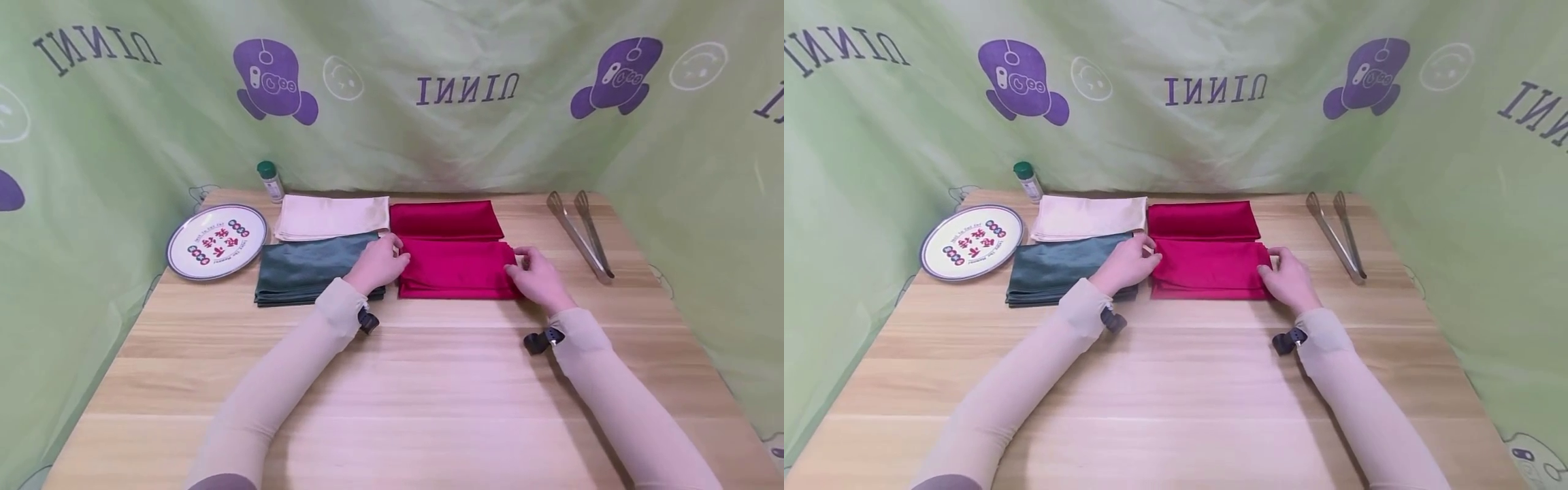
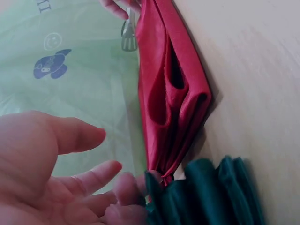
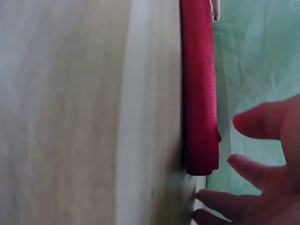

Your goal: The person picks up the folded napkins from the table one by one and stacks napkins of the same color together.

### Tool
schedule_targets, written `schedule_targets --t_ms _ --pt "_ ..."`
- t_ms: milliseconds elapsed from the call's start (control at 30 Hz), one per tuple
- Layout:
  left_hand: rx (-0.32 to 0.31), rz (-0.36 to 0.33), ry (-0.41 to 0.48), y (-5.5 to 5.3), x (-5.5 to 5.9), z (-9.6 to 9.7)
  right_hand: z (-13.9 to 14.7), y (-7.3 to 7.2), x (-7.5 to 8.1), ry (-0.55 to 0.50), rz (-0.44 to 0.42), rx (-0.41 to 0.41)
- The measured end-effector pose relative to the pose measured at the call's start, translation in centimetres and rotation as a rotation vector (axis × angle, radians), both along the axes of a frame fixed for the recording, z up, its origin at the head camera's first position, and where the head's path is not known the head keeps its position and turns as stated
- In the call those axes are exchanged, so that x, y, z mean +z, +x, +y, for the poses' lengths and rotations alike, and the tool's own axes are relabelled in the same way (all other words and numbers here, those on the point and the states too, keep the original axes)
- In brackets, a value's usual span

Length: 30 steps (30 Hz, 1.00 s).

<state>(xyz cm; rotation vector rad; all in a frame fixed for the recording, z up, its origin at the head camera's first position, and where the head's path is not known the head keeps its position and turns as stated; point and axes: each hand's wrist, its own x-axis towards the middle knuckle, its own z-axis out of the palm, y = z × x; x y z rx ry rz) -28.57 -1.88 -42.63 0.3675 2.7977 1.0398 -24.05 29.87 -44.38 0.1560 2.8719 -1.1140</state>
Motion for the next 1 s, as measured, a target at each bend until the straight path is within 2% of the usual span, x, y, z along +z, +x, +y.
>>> schedule_targets --t_ms 167,267,500,633,833,1000 --pt "-0.009 -0.070 -0.058 -0.2 -0.1 0.4 -0.2 -0.5 0.4 0.114 -0.084 0.117" --pt "-0.027 -0.104 -0.099 -0.2 -0.1 0.9 -0.6 -0.6 0.8 0.145 -0.113 0.156" --pt "-0.084 -0.131 -0.173 0.2 -0.6 1.8 -1.4 -0.6 -0.4 0.179 -0.074 0.212" --pt "-0.117 -0.108 -0.145 0.4 -0.9 2.1 -1.8 -0.3 -0.6 0.073 -0.050 0.201" --pt "-0.169 -0.051 -0.053 1.4 -0.9 2.8 -1.9 0.1 -0.7 -0.158 0.045 0.113" --pt "-0.118 0.000 0.014 1.7 -1.0 3.0 -2.0 0.2 -0.8 -0.313 0.114 0.023"
